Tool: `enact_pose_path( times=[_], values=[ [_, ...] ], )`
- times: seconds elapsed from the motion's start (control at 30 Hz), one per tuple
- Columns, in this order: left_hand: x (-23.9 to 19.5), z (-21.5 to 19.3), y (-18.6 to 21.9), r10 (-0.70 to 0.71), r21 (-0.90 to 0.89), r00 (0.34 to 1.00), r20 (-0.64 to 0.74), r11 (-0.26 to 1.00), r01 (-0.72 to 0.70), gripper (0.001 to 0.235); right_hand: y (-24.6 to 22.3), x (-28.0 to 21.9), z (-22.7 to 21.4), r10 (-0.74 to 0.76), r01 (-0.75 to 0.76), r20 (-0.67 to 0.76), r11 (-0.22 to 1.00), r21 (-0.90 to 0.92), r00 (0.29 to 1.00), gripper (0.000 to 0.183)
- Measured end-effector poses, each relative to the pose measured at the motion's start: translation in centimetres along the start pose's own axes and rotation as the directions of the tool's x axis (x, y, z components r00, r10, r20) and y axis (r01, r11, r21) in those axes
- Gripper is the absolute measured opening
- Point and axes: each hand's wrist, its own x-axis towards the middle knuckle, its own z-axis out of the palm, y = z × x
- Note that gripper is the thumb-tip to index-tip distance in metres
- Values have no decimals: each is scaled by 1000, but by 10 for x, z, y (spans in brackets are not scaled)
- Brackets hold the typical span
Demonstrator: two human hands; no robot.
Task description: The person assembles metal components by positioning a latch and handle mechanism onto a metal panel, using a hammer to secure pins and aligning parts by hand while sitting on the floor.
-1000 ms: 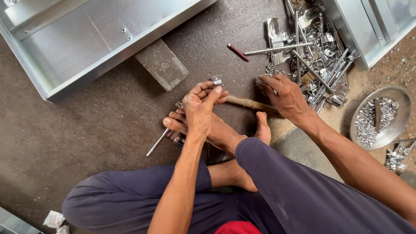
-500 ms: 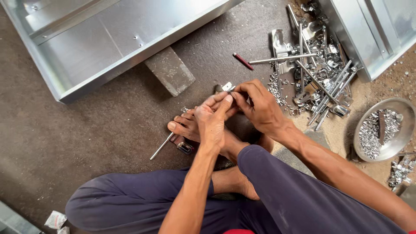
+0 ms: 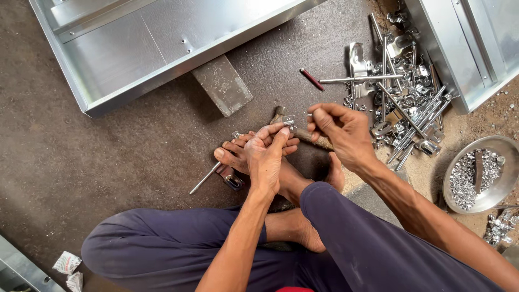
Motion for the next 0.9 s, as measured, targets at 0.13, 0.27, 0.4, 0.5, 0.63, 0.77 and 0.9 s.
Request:
enact_pose_path(
  times=[0.13, 0.27, 0.4, 0.5, 0.63, 0.77, 0.9],
  values=[
    [-3, 2, -2, 46, -5, 999, 3, 999, -46, 26, -7, -10, 11, -34, 42, 35, 958, -284, 999, 22],
    [-4, 3, -11, 168, 19, 986, -6, 986, -168, 27, -8, -13, 19, -319, 329, 103, 820, -468, 942, 20],
    [-2, 1, -7, 155, 70, 988, 0, 985, -155, 28, -10, -16, 22, -111, 116, 35, 914, -388, 993, 20],
    [-10, 1, 0, 117, 30, 993, 11, 993, -117, 27, -7, -16, 19, -157, 175, 79, 854, -490, 985, 20],
    [-13, 5, 10, 101, 142, 994, -37, 985, -95, 24, -3, -15, 11, -221, 232, 72, 928, -293, 973, 15],
    [-21, 6, 13, 276, 406, 959, 69, 870, -280, 21, 3, -4, 13, -455, 508, 233, 716, -478, 860, 8],
    [-26, 4, 26, 408, 520, 894, 187, 731, -442, 18, 0, -4, 18, -437, 504, 253, 714, -486, 863, 12]
  ],
)
